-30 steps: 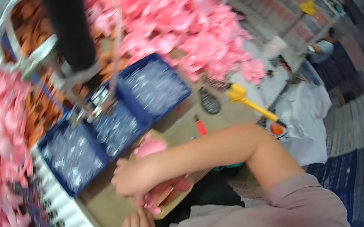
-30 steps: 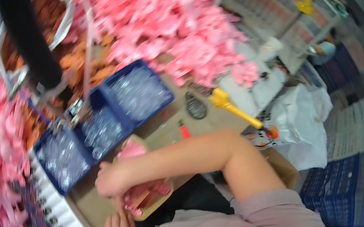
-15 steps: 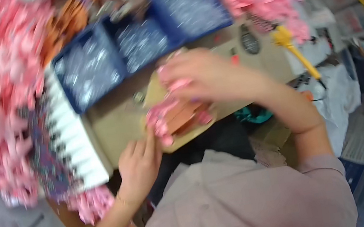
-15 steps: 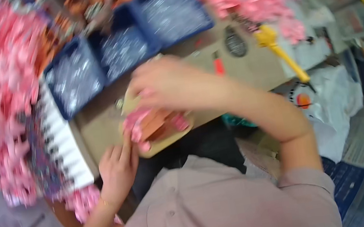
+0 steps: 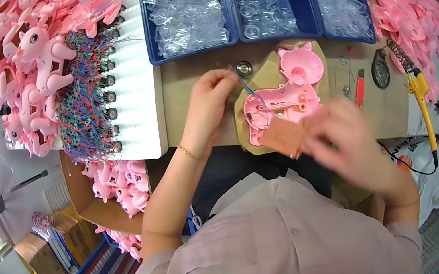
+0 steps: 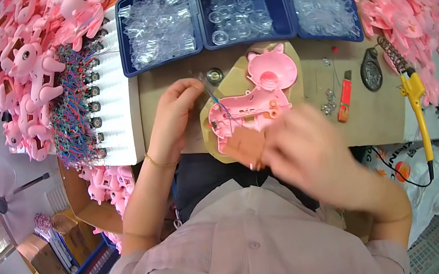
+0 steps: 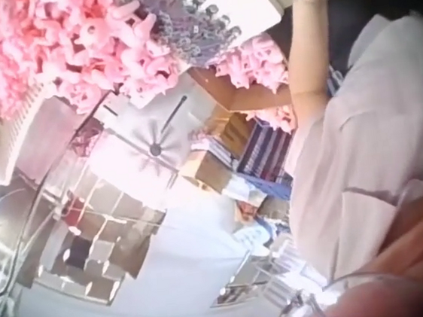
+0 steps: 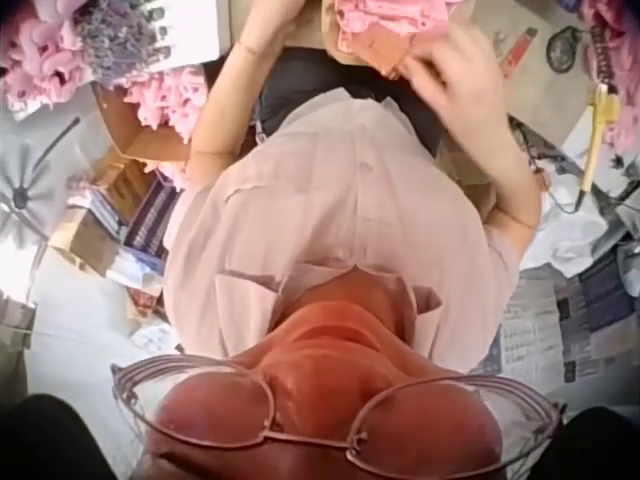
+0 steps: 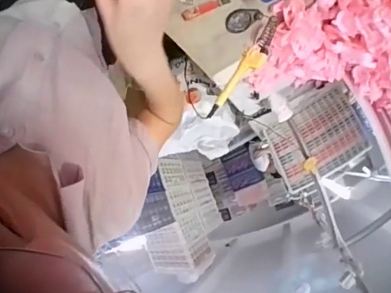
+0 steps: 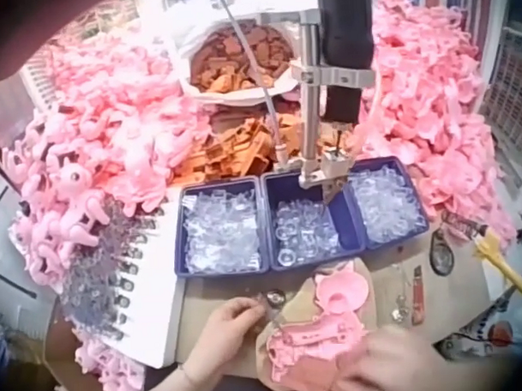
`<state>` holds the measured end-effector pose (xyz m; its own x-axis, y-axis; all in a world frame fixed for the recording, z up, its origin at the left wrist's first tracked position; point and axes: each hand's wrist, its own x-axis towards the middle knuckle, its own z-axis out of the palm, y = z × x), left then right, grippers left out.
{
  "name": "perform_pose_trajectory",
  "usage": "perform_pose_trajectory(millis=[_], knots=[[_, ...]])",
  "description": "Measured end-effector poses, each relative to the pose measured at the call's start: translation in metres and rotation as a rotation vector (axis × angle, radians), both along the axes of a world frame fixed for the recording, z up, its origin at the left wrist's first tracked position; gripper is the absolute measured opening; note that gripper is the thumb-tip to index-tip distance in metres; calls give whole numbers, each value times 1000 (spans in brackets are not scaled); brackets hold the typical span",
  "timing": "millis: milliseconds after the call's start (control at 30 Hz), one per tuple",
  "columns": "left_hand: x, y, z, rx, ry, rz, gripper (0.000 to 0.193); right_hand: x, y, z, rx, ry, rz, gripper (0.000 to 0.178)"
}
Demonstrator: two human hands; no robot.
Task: Assembling pink plastic toy ponies by soldering internal components and joining shell pieces.
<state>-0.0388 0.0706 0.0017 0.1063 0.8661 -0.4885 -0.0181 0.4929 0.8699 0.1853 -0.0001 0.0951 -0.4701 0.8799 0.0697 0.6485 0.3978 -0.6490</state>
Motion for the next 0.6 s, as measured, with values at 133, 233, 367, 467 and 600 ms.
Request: perform_pose_trajectory(millis=[133, 233, 367, 467, 600], knots=[[-3, -1, 8, -46, -82, -69, 21, 0, -26, -5, -126, 14, 95, 15], [-21, -20, 11, 114, 158, -102, 20, -13, 15, -2, -184, -32, -16, 18], [-24, -33, 12, 320, 353, -101, 18, -68, 81, -39, 184, -163, -75, 24], [-23, -36, 20, 357, 352, -99, 16, -66, 96, -60, -135, -133, -56, 31], [-28, -33, 24, 515, 417, -80, 13, -35, 84, -42, -518, 397, -366, 34]])
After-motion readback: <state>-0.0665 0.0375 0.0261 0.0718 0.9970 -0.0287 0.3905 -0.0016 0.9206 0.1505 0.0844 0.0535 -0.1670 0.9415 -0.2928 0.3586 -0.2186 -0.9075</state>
